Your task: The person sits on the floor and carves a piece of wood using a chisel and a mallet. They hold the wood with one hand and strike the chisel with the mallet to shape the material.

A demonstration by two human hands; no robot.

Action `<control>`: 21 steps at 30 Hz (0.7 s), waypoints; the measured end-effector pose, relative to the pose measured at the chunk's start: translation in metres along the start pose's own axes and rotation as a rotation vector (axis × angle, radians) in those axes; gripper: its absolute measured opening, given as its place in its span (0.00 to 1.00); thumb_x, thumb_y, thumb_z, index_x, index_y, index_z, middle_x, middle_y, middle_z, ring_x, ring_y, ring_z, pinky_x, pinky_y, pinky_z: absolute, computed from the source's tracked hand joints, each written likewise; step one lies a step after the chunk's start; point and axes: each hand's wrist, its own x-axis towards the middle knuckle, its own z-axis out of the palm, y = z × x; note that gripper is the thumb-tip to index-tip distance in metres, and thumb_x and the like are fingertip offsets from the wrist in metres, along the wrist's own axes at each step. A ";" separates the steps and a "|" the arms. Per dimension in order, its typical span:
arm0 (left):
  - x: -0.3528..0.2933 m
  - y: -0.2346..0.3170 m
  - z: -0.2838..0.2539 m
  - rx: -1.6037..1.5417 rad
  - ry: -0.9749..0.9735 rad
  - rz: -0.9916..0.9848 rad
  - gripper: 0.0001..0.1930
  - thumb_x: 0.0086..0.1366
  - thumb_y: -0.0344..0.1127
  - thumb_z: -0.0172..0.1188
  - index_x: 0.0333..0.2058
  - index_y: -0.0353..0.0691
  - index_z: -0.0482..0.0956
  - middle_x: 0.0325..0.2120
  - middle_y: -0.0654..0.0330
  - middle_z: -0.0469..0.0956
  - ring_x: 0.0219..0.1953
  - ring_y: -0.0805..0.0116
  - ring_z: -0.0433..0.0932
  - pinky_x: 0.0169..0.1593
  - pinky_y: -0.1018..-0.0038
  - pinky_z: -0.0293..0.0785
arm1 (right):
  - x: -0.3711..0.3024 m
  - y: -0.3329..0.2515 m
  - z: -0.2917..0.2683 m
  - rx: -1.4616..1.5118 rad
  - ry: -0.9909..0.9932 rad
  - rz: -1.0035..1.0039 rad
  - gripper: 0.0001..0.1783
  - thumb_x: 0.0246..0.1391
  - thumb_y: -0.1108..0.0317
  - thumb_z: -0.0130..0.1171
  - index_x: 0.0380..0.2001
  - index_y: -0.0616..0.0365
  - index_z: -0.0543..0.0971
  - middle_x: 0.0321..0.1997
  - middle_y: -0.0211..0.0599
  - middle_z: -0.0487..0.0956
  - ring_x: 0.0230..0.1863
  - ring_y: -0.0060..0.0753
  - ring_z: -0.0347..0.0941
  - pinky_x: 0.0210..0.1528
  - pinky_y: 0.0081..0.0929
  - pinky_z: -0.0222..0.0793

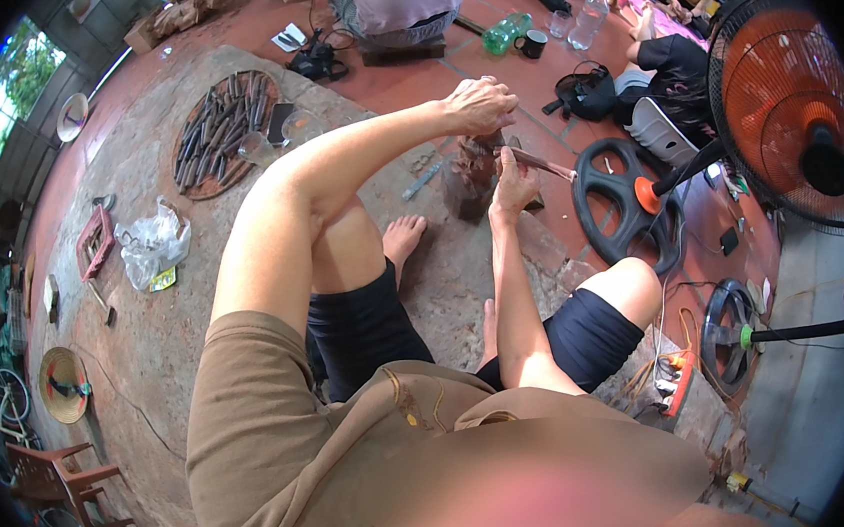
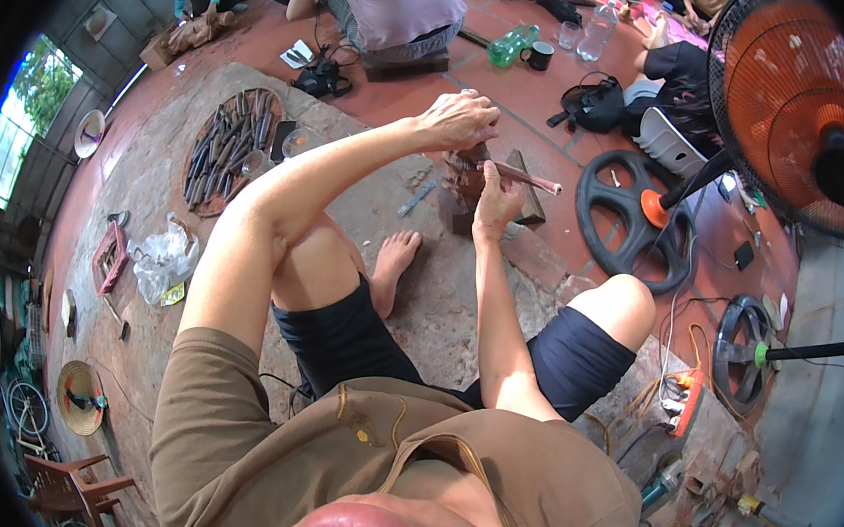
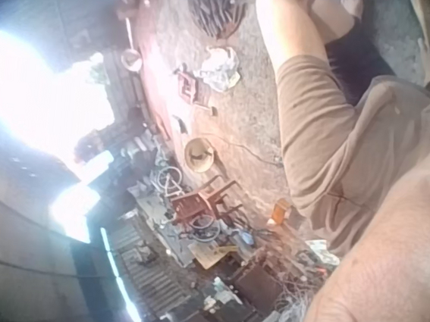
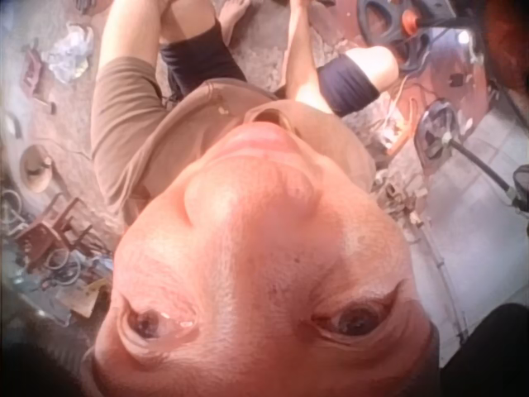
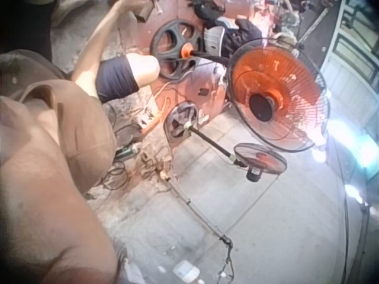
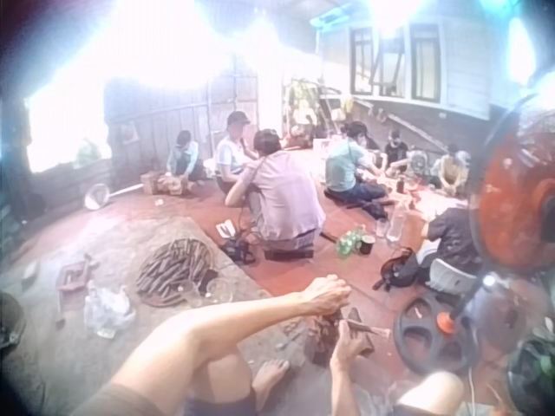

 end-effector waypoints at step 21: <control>0.001 -0.002 0.002 -0.030 0.012 -0.056 0.11 0.58 0.42 0.57 0.31 0.40 0.76 0.31 0.54 0.76 0.40 0.53 0.74 0.37 0.60 0.74 | 0.005 -0.002 0.007 0.378 0.119 0.266 0.10 0.51 0.71 0.63 0.34 0.62 0.75 0.33 0.32 0.77 0.33 0.25 0.74 0.35 0.23 0.70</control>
